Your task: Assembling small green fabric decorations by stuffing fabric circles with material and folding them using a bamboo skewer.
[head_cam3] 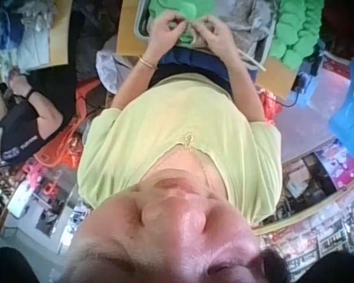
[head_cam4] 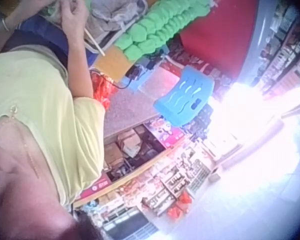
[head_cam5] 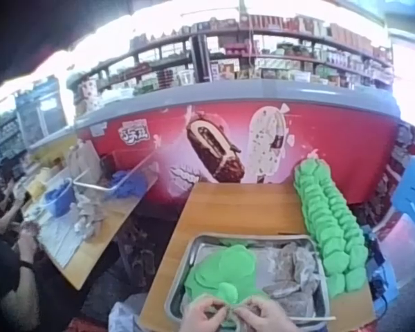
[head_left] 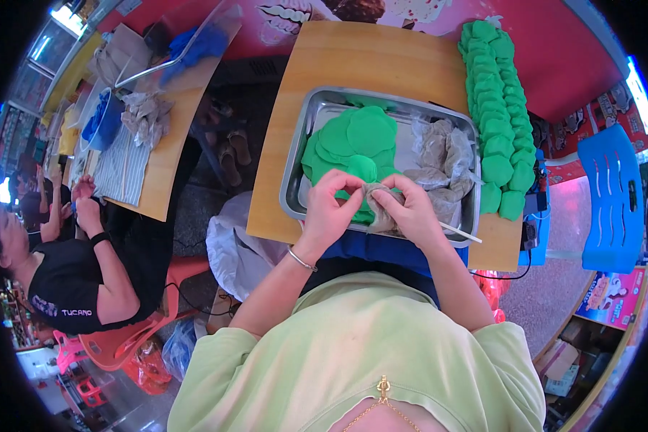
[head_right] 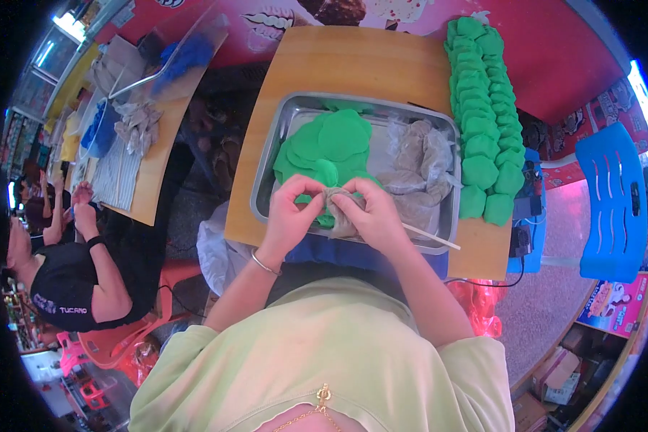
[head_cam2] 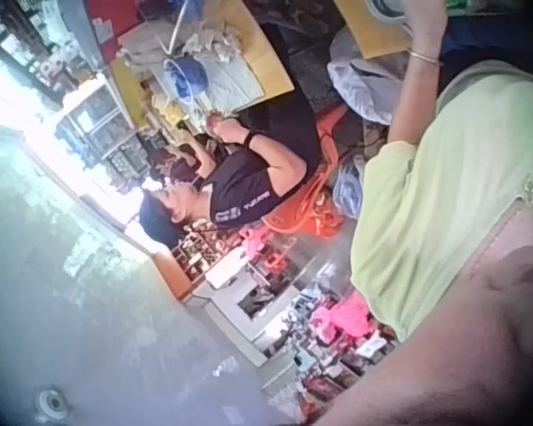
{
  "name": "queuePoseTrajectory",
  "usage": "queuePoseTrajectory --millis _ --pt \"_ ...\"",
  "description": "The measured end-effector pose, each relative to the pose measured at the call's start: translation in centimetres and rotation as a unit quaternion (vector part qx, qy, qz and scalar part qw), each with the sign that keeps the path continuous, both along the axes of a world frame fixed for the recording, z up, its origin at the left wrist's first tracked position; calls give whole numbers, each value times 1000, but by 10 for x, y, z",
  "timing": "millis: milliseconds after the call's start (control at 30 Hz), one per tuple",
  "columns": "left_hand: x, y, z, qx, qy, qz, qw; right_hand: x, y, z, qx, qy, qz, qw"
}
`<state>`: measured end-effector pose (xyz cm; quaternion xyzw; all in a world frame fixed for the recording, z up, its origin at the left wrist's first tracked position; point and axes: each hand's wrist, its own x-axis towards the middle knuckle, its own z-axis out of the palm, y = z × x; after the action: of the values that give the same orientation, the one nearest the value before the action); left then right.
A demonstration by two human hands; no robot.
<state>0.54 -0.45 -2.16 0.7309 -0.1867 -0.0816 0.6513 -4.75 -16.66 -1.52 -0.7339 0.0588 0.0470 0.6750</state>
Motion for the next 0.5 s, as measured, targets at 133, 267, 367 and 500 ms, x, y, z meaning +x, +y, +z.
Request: queuePoseTrajectory --millis 133,267,367,500 --pt "-5 -4 -4 -41 24 9 999 1 2 2 -49 -23 -54 997" --pt "-6 -6 -1 -65 59 -5 996 3 7 8 34 -38 -112 992" --pt "-7 -6 -1 -81 68 2 994 6 2 4 -29 -78 -80 993" --pt "-7 -4 3 -47 -27 30 998 7 3 12 -107 -64 -84 989"
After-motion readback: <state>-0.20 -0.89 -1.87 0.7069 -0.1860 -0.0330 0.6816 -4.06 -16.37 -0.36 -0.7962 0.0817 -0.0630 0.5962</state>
